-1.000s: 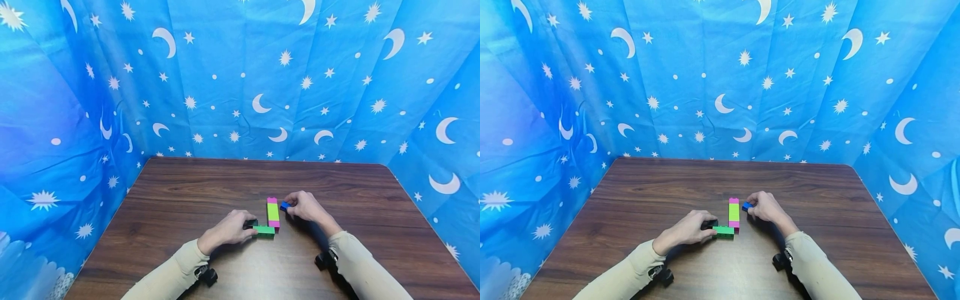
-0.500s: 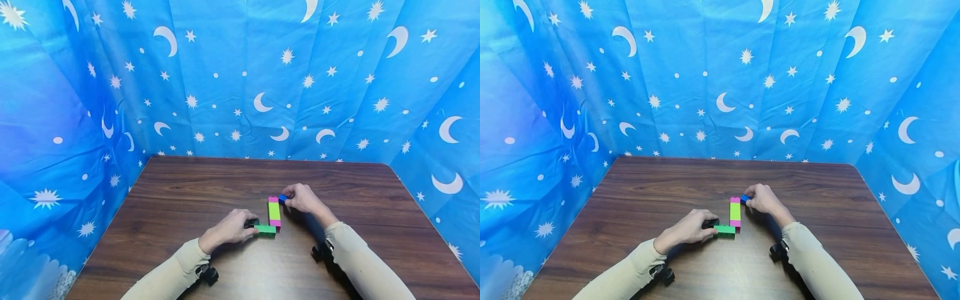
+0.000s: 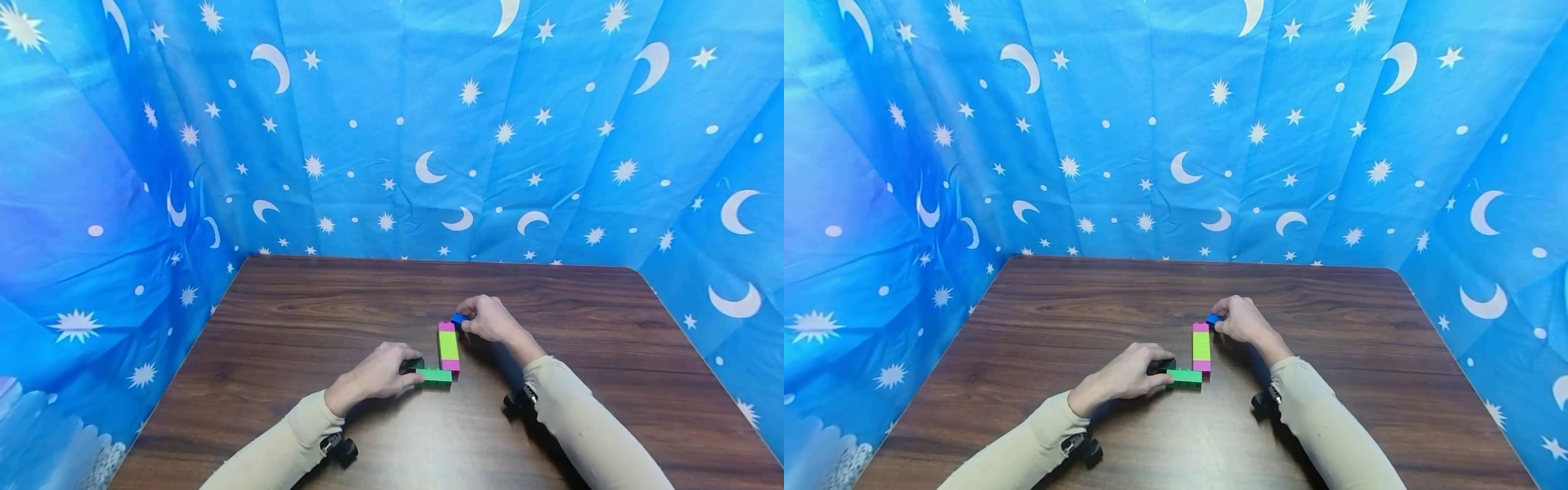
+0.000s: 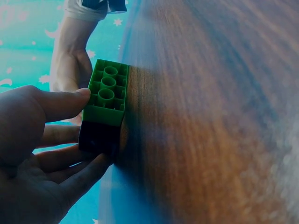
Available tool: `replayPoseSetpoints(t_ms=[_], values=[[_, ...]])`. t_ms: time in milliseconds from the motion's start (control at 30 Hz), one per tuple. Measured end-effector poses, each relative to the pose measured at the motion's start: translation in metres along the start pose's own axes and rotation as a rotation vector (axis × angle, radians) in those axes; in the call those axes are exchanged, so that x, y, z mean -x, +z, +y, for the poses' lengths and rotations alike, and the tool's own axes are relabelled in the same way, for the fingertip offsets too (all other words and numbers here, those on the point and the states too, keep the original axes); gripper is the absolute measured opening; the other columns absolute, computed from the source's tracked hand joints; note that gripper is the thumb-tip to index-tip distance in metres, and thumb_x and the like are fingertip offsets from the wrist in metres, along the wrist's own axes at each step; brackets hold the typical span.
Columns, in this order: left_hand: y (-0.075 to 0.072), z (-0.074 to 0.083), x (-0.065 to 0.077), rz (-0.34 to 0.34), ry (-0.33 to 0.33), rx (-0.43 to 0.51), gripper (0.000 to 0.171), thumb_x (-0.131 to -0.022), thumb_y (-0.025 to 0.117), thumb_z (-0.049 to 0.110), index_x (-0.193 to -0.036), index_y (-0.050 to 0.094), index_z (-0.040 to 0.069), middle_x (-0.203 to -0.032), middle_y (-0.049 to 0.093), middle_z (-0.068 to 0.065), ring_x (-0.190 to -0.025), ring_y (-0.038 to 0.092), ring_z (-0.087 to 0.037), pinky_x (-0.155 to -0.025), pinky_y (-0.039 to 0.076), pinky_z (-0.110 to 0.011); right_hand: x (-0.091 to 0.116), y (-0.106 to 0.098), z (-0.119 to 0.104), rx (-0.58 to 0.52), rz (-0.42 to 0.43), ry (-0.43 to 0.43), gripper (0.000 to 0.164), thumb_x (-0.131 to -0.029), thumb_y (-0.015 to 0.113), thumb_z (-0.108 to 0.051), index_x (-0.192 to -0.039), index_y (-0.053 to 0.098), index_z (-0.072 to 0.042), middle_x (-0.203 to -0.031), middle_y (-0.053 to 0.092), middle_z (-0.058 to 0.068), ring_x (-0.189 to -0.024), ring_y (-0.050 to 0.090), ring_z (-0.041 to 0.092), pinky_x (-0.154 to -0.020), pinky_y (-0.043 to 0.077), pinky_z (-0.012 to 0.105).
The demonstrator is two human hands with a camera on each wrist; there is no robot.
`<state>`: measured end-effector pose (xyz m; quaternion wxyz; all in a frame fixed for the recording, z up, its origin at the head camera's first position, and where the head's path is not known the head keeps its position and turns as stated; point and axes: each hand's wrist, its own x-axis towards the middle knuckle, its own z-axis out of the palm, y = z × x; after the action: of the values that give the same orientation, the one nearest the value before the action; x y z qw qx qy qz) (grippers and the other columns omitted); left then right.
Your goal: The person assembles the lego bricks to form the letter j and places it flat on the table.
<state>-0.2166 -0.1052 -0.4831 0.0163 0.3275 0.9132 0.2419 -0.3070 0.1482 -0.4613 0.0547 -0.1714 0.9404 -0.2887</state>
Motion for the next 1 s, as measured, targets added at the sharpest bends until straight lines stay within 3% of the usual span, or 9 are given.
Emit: replayPoseSetpoints(t_ms=[667, 1000], values=[[-0.002, 0.003, 0.000, -0.008, -0.015, 0.004, 0.043, -0.089, 0.071, 0.033, -0.121, 0.067, 0.005, -0.106, 0.070, -0.002, -0.092, 0.062, -0.010, -0.082, 0.051, -0.024, -0.016, -0.001, -0.004, 0.004, -0.015, -0.025, 0.027, -0.083, 0.068, -0.004, -0.109, 0.071, -0.001, -0.093, 0.071, 0.011, -0.082, 0.061, 0.021, -0.074, 0.054, 0.036], [-0.001, 0.002, 0.001, -0.002, -0.017, -0.009, 0.044, -0.088, 0.071, 0.033, -0.122, 0.067, 0.005, -0.108, 0.071, -0.004, -0.096, 0.065, -0.013, -0.084, 0.051, -0.026, -0.023, 0.004, -0.003, 0.010, -0.028, -0.047, 0.022, -0.083, 0.068, -0.003, -0.105, 0.072, -0.003, -0.091, 0.070, 0.008, -0.082, 0.060, 0.020, -0.075, 0.052, 0.037]])
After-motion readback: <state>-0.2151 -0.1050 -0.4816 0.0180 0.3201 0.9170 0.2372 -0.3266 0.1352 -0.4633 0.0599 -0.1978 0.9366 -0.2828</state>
